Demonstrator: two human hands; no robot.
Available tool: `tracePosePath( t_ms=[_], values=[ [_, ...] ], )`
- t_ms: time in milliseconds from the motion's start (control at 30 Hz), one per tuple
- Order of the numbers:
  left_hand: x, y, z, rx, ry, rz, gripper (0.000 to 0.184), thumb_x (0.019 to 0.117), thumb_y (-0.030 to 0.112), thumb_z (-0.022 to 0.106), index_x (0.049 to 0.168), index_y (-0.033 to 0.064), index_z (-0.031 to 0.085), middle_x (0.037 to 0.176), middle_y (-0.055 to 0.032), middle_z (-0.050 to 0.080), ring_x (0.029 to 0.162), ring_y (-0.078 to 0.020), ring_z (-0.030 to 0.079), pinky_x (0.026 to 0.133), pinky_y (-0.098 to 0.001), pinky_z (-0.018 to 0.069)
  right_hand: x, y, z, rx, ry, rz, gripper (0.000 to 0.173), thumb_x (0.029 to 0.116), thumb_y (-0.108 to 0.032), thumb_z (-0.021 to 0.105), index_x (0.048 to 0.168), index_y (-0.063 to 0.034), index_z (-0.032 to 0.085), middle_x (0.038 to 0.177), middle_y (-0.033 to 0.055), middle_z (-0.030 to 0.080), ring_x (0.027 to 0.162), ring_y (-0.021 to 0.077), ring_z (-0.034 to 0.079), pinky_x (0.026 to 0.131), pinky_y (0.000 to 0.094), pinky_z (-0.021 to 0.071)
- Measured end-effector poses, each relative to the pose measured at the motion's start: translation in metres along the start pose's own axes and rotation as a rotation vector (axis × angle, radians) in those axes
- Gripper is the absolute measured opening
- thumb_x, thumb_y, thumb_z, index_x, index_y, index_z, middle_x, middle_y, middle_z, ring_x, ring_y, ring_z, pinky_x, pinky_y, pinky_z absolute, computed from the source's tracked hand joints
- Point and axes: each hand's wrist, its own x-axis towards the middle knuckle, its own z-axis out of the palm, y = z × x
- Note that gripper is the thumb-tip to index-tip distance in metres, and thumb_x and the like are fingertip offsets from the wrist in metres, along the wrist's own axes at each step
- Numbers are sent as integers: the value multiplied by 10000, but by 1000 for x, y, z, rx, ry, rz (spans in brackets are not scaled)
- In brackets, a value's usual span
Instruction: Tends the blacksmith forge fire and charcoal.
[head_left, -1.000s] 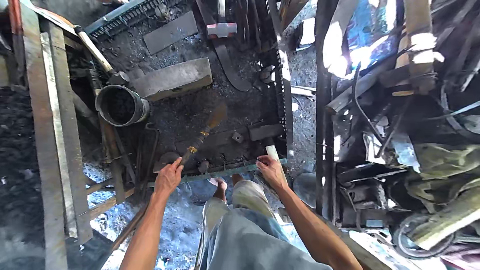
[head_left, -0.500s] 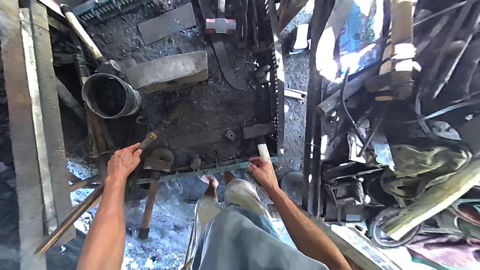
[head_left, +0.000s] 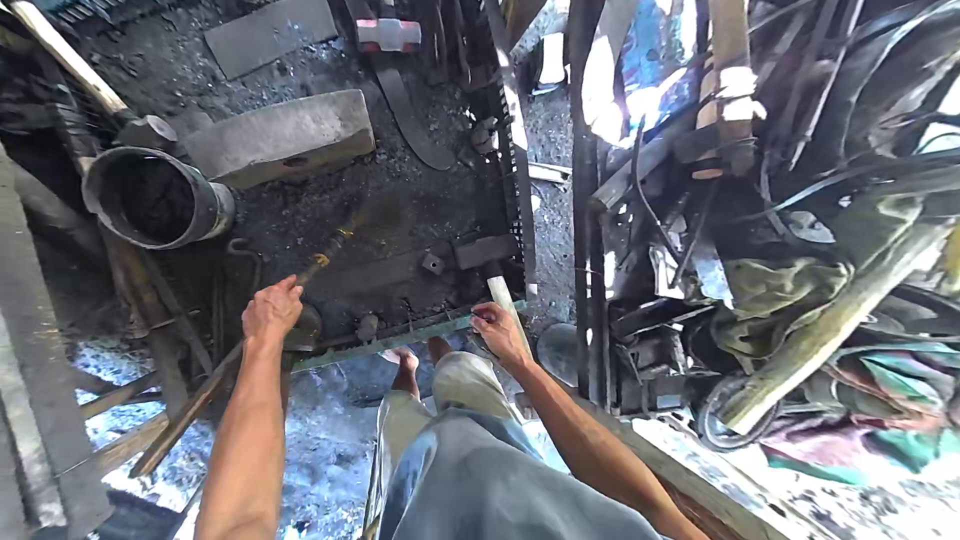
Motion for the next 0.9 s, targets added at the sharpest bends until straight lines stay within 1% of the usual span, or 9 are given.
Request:
tracePosePath(
  t_ms=[133, 200, 333, 400, 467, 600, 733, 800, 900],
  values=[
    [-30, -11, -33, -62, 75, -12, 397, 1070, 420, 498, 1405, 274, 652, 1197, -183, 728, 1077, -468, 686, 856, -738, 514, 6, 12, -4, -42, 0, 10, 275, 926, -200, 697, 1181, -99, 690, 979, 52, 725, 812, 151, 705, 756, 375, 612],
    [-61, 6, -34, -110, 43, 50, 411, 1076, 405, 487, 1423, 243, 636, 1206, -177, 728, 1091, -431, 696, 903, -710, 522, 6, 17, -6, -54, 1, 21, 275, 923, -206, 698, 1178, -102, 695, 974, 50, 728, 816, 154, 708, 765, 389, 611],
    [-104, 80, 7, -188, -144, 170, 441, 1090, 410, 441, 1456, 225, 603, 1199, -151, 736, 1102, -357, 710, 967, -626, 543, 6, 20, -4, -79, -6, 31, 276, 923, -224, 693, 1177, -115, 700, 972, 47, 734, 820, 160, 712, 765, 402, 614],
    [-98, 116, 39, -140, -216, 210, 444, 1088, 422, 430, 1473, 265, 587, 1203, -137, 735, 1108, -350, 708, 941, -615, 556, 3, 12, -3, -68, -21, 30, 282, 934, -213, 688, 1192, -100, 692, 985, 65, 725, 830, 168, 708, 772, 403, 613],
    [-76, 130, 60, -27, -269, 212, 438, 1088, 435, 424, 1485, 314, 567, 1222, -144, 724, 1117, -375, 697, 912, -628, 555, -1, 4, -4, -43, -14, 16, 270, 935, -200, 688, 1183, -93, 691, 976, 62, 729, 810, 157, 711, 753, 379, 617],
    [-34, 83, 53, 18, -162, 133, 395, 1051, 458, 514, 1409, 340, 634, 1206, -150, 729, 1077, -434, 691, 842, -714, 530, -3, -1, -7, 5, -12, 7, 265, 942, -185, 686, 1189, -87, 686, 985, 58, 732, 797, 148, 714, 744, 356, 624],
    [-60, 34, 7, 0, -34, -36, 426, 1076, 435, 462, 1437, 275, 621, 1214, -173, 725, 1105, -431, 692, 885, -695, 535, 1, 14, -12, -18, -17, 24, 272, 939, -205, 687, 1187, -94, 689, 998, 59, 729, 825, 154, 712, 765, 372, 617],
    [-85, 37, -6, -30, -4, 1, 444, 1087, 410, 445, 1447, 213, 615, 1210, -194, 725, 1113, -424, 695, 926, -671, 535, 3, 17, -14, -44, -24, 33, 276, 941, -212, 683, 1194, -101, 689, 999, 60, 727, 834, 154, 710, 778, 381, 610],
    [-111, 89, 1, -84, -102, 103, 451, 1091, 403, 438, 1463, 204, 596, 1218, -184, 722, 1117, -397, 698, 946, -642, 541, 2, 18, -14, -71, -20, 43, 275, 933, -219, 692, 1186, -111, 697, 988, 56, 728, 836, 156, 709, 782, 386, 609]
  ],
)
